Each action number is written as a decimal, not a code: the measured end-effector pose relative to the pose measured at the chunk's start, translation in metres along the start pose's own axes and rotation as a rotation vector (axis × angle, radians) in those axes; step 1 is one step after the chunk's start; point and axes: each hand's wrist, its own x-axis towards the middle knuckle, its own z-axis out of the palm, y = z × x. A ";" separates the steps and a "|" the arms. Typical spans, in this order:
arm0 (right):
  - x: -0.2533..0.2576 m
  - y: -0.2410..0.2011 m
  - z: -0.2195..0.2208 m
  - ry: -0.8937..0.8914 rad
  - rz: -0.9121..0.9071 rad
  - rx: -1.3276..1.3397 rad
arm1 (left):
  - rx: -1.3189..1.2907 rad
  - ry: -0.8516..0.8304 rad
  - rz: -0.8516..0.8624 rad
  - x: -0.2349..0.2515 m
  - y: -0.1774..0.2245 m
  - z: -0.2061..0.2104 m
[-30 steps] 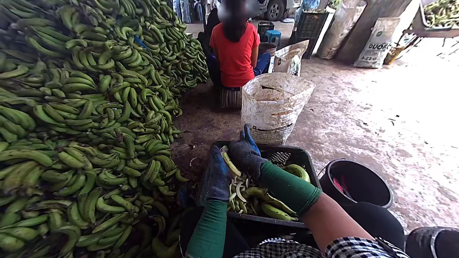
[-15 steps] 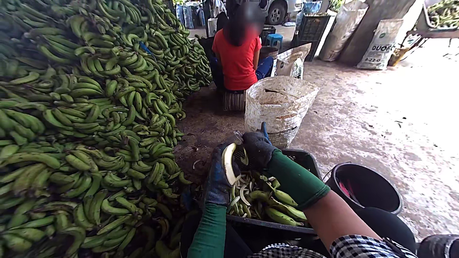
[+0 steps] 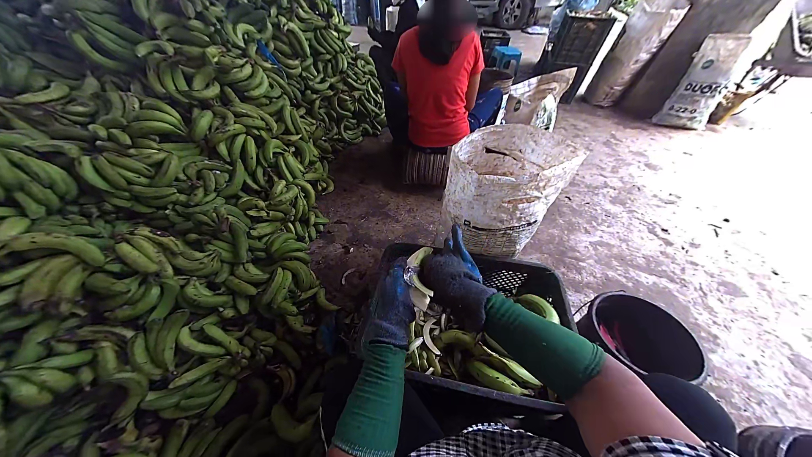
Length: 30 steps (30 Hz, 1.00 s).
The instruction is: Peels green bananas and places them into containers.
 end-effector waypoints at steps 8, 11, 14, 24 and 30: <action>0.018 0.034 -0.023 -0.103 0.192 0.006 | -0.636 -0.061 -0.144 -0.002 -0.006 0.010; 0.018 0.059 -0.022 -0.076 0.217 0.035 | -0.728 -0.113 -0.197 0.000 -0.006 0.001; 0.017 0.056 -0.026 -0.098 0.213 0.013 | -0.605 -0.056 -0.170 0.001 -0.005 0.003; -0.001 0.078 -0.015 -0.162 0.190 0.015 | -0.641 0.001 0.018 -0.009 0.016 0.005; -0.094 0.135 -0.040 -0.081 0.148 0.223 | -0.618 -0.218 -0.378 -0.011 0.011 0.015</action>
